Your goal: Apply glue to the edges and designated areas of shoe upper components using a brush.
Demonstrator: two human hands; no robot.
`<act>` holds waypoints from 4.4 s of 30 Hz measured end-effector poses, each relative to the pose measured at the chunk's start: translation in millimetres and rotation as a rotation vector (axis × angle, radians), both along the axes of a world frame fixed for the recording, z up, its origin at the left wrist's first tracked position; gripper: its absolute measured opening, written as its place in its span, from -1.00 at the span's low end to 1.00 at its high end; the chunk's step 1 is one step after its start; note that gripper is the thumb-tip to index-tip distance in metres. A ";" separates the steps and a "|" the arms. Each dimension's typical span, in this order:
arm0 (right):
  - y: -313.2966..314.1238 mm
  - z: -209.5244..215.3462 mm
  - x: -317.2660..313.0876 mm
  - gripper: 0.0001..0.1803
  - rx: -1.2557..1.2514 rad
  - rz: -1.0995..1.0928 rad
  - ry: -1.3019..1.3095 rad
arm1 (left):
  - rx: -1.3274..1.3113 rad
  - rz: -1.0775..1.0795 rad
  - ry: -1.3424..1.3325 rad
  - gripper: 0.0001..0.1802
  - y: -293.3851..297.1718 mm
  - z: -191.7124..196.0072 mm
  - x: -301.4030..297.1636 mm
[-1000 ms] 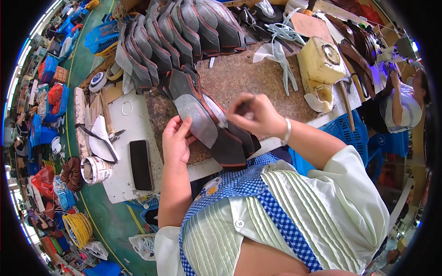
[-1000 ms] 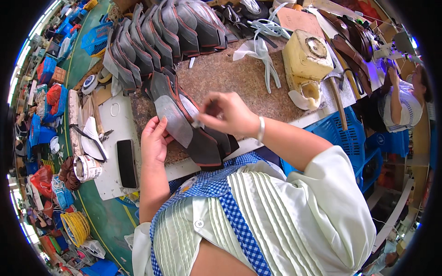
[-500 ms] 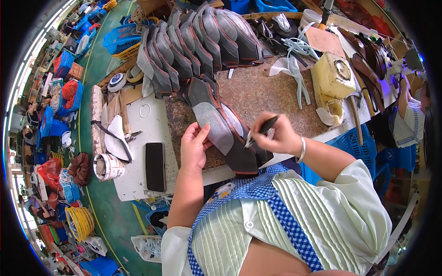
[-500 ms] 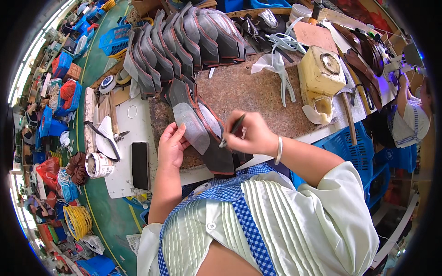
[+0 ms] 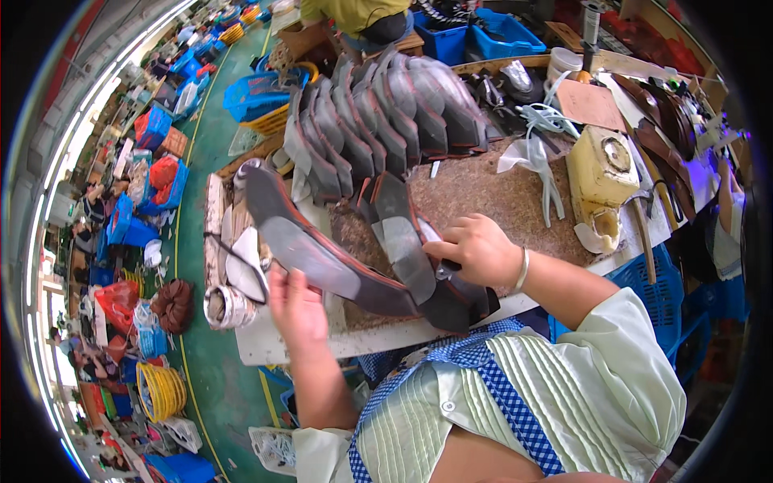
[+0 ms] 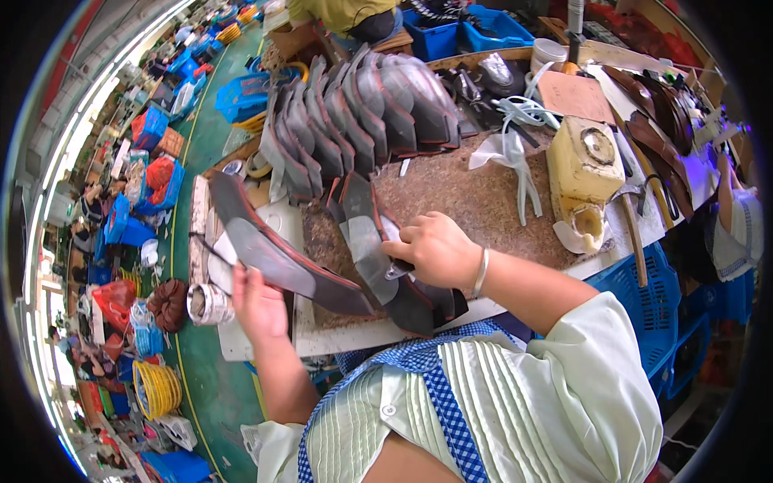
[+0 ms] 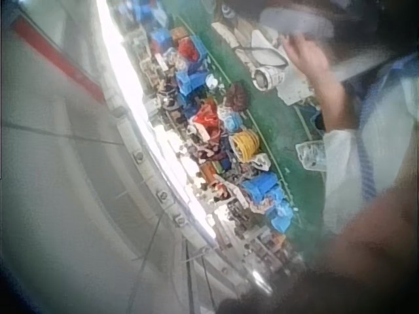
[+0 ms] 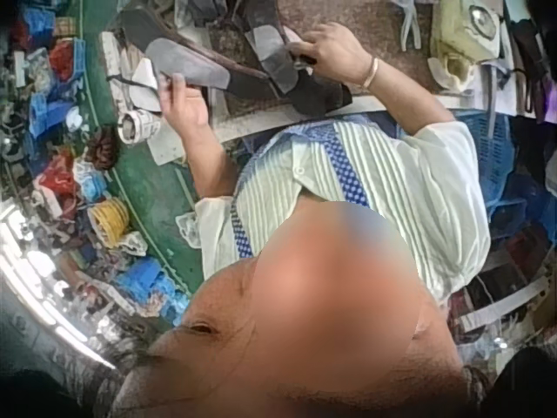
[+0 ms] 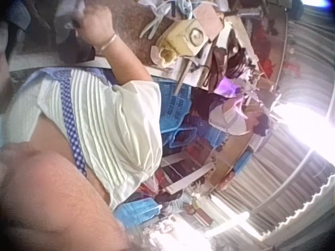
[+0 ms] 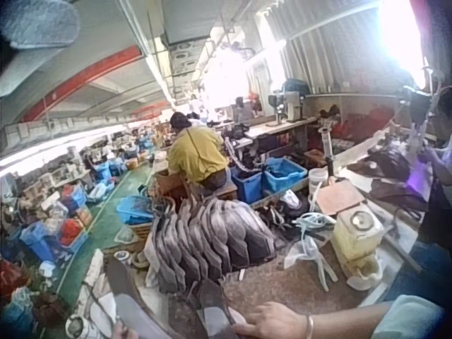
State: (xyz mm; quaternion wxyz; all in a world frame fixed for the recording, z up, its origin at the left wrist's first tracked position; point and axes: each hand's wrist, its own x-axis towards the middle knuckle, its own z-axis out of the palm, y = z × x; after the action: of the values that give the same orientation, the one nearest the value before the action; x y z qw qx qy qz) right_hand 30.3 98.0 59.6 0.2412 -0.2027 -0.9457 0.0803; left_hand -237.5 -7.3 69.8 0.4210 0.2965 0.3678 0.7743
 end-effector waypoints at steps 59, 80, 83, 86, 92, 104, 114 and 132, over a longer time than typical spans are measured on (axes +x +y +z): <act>-34.7 -18.6 24.2 -0.83 -0.652 0.112 0.151 | -0.518 -0.284 0.407 -0.54 58.1 -85.0 46.1; -28.0 -43.2 6.0 -0.89 -0.805 -0.027 0.541 | -0.571 -0.284 0.331 -0.67 56.4 -70.3 50.5; -35.2 -21.1 25.2 -0.91 -0.771 -0.054 0.420 | -0.520 -0.405 0.247 -0.66 56.4 -65.6 42.6; -12.7 -0.5 23.5 -0.84 -0.544 -0.271 0.432 | -0.511 -0.571 0.335 -0.56 51.2 -50.1 32.9; -8.4 -22.5 15.9 -0.64 -0.176 -0.070 -0.230 | -0.106 -0.617 0.515 -0.44 -6.9 -24.8 38.2; -0.5 -1.0 100.6 -0.49 -0.232 -0.371 0.220 | -0.196 -0.649 0.343 -0.61 116.4 64.4 60.8; 1.2 -17.2 22.4 -0.49 0.253 0.226 -0.599 | -0.012 -0.203 0.225 -0.56 62.8 96.7 -11.5; -29.5 38.0 253.2 -0.90 -0.441 -0.909 0.937 | -0.217 0.008 0.945 -0.50 282.1 8.3 53.4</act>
State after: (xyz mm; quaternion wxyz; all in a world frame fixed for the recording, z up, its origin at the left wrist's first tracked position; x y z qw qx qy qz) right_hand 283.5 68.5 97.5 0.5872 -0.5676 -0.5244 0.2410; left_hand -184.2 274.8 78.1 0.2335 0.5685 0.5987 0.5136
